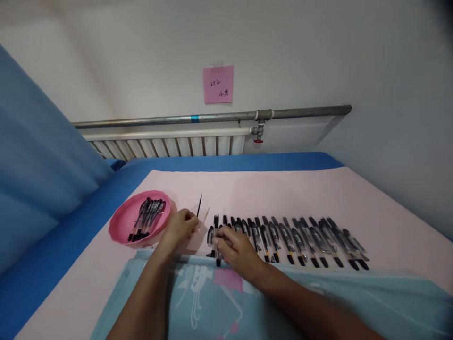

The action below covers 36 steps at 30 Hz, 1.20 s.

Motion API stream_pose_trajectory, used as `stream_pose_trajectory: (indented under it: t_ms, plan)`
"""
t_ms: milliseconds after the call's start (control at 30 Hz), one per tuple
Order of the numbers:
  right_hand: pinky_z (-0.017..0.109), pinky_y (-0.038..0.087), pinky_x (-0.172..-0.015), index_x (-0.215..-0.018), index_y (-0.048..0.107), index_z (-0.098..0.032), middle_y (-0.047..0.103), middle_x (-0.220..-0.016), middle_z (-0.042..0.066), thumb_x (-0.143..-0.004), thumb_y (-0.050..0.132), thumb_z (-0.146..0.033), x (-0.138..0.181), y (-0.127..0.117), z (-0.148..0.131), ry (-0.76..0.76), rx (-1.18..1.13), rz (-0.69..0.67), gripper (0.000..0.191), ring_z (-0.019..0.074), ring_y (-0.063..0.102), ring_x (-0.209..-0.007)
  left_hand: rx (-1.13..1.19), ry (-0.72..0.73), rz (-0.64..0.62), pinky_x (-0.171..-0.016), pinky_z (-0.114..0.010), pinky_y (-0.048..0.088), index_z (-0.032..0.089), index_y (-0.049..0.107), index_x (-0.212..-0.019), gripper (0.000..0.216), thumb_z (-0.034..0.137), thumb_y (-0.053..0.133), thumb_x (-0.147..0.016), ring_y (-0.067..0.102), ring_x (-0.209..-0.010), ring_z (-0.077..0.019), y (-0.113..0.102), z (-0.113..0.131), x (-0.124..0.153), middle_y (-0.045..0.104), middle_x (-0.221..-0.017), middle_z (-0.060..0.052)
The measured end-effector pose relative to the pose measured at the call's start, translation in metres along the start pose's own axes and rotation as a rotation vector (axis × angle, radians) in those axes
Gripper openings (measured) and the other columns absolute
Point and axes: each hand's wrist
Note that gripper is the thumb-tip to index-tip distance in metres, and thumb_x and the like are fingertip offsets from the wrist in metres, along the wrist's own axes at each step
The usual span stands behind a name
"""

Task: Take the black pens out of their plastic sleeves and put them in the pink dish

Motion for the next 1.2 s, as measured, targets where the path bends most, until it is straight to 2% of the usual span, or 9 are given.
stream_pose_trajectory:
  t_ms: [67, 167, 267, 333, 567, 967, 1200]
  plan:
    - [0.021, 0.033, -0.051, -0.078, 0.054, -0.019, 0.047, -0.059, -0.004, -0.081, 0.047, -0.027, 0.001, 0.000, -0.003, -0.025, 0.026, -0.032, 0.011, 0.0093, 0.043, -0.055, 0.173, 0.026, -0.024, -0.052, -0.024, 0.043, 0.013, 0.056, -0.079, 0.022, 0.031, 0.046, -0.072, 0.054, -0.052, -0.0114, -0.002, 0.002, 0.001, 0.060, -0.065, -0.003]
    - [0.021, 0.032, -0.052, -0.076, 0.052, -0.019, 0.047, -0.059, -0.004, -0.081, 0.047, -0.025, 0.002, 0.001, -0.006, -0.048, 0.048, -0.059, 0.010, 0.0093, 0.043, -0.055, 0.505, 0.037, -0.068, -0.053, -0.022, 0.046, 0.013, 0.056, -0.089, 0.028, 0.032, 0.055, -0.068, 0.054, -0.054, -0.0086, -0.004, 0.004, 0.003, 0.060, -0.071, -0.002]
    - [0.020, 0.031, -0.052, -0.072, 0.049, -0.019, 0.046, -0.057, -0.004, -0.082, 0.045, -0.025, 0.003, 0.000, -0.007, -0.049, 0.059, -0.086, 0.012, 0.0093, 0.042, -0.054, 0.938, -0.009, -0.113, -0.053, -0.020, 0.047, 0.012, 0.058, -0.083, 0.027, 0.024, 0.067, -0.061, 0.056, -0.056, -0.0076, -0.005, 0.005, 0.004, 0.059, -0.069, 0.000]
    - [0.020, 0.030, -0.051, -0.070, 0.048, -0.019, 0.045, -0.056, -0.005, -0.082, 0.045, -0.024, 0.002, 0.000, -0.008, -0.049, 0.073, -0.104, 0.013, 0.0091, 0.041, -0.053, 1.075, -0.022, -0.108, -0.055, -0.020, 0.048, 0.012, 0.058, -0.079, 0.024, 0.021, 0.070, -0.060, 0.058, -0.058, -0.0080, -0.006, 0.005, 0.004, 0.061, -0.068, 0.001]
    - [0.020, 0.028, -0.051, -0.068, 0.045, -0.019, 0.044, -0.057, -0.005, -0.081, 0.045, -0.022, 0.002, 0.000, -0.008, -0.064, 0.093, -0.126, 0.013, 0.0084, 0.041, -0.052, 1.078, 0.017, -0.124, -0.056, -0.022, 0.051, 0.013, 0.059, -0.080, 0.022, 0.019, 0.070, -0.062, 0.061, -0.062, -0.0111, -0.006, 0.008, 0.006, 0.061, -0.067, 0.001]
    - [0.020, 0.028, -0.050, -0.068, 0.048, -0.019, 0.045, -0.056, -0.005, -0.081, 0.046, -0.022, 0.001, 0.001, -0.008, -0.061, 0.121, -0.135, 0.013, 0.0083, 0.041, -0.052, 0.951, 0.090, -0.070, -0.054, -0.022, 0.047, 0.013, 0.060, -0.080, 0.024, 0.025, 0.069, -0.061, 0.058, -0.059, -0.0102, -0.009, 0.011, 0.009, 0.059, -0.067, 0.001]
    - [0.020, 0.028, -0.051, -0.069, 0.049, -0.019, 0.046, -0.057, -0.005, -0.080, 0.047, -0.022, 0.001, 0.003, -0.005, -0.048, 0.147, -0.130, 0.011, 0.0082, 0.042, -0.053, 0.919, 0.107, -0.084, -0.054, -0.022, 0.046, 0.013, 0.060, -0.079, 0.023, 0.025, 0.068, -0.061, 0.057, -0.058, -0.0098, -0.008, 0.011, 0.010, 0.058, -0.066, 0.001]
Point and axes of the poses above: each hand's wrist, its own x-axis away from the middle knuckle, its own y-axis out of the palm, z = x × y
